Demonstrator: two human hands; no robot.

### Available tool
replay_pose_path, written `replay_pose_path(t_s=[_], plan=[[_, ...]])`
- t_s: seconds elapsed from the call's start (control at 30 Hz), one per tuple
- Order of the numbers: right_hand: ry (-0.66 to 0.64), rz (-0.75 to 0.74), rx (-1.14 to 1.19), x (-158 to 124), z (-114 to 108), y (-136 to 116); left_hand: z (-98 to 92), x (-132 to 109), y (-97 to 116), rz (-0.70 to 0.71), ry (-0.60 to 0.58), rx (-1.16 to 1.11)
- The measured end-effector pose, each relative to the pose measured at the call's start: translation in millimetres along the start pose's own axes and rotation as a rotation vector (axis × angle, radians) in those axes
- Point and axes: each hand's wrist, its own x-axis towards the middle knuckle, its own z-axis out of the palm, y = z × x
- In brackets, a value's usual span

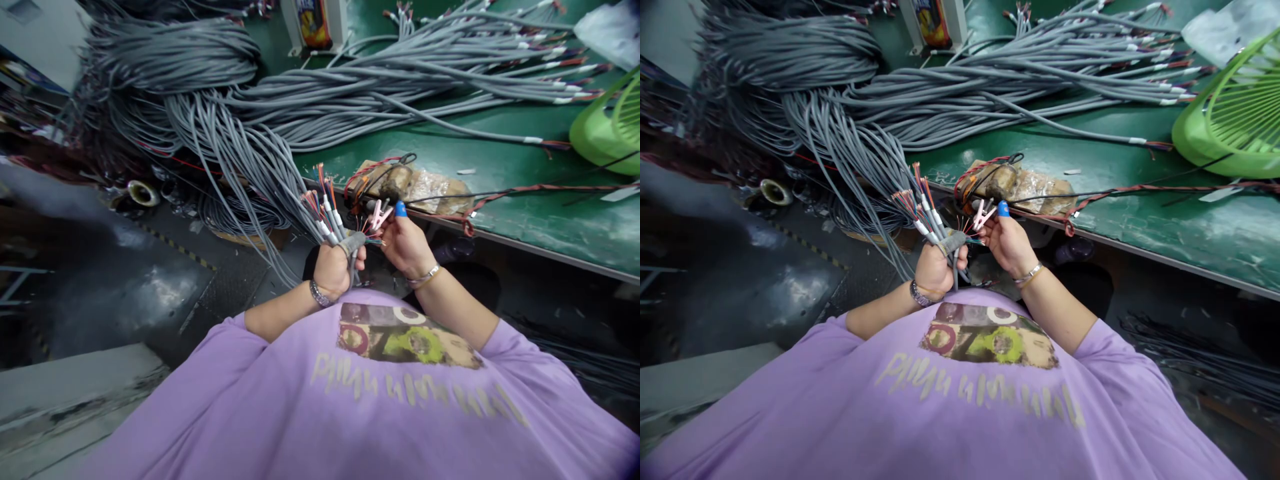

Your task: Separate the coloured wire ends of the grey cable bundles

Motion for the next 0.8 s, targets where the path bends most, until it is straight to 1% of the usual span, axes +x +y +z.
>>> replay_pose_path(t_s=[0.1, 0.27, 0.47, 0.8], plan=[[-0.006, 0.006, 0.007, 1.3, 1.3, 3.1, 0.1, -0.3, -1.5, -0.002, 0.01, 0.022], [-0.05, 0.054, 0.089, 6.9, 3.5, 5.3, 1.5, -1.8, -1.4, -0.004, 0.026, 0.038], [-0.041, 0.075, 0.158, 12.6, 1.3, 6.5, 0.7, -1.9, -3.7, 0.011, 0.044, 0.085], [-0.026, 0.06, 0.162, 14.3, -0.3, 10.7, 0.7, -0.7, -4.5, 0.004, 0.053, 0.096]])
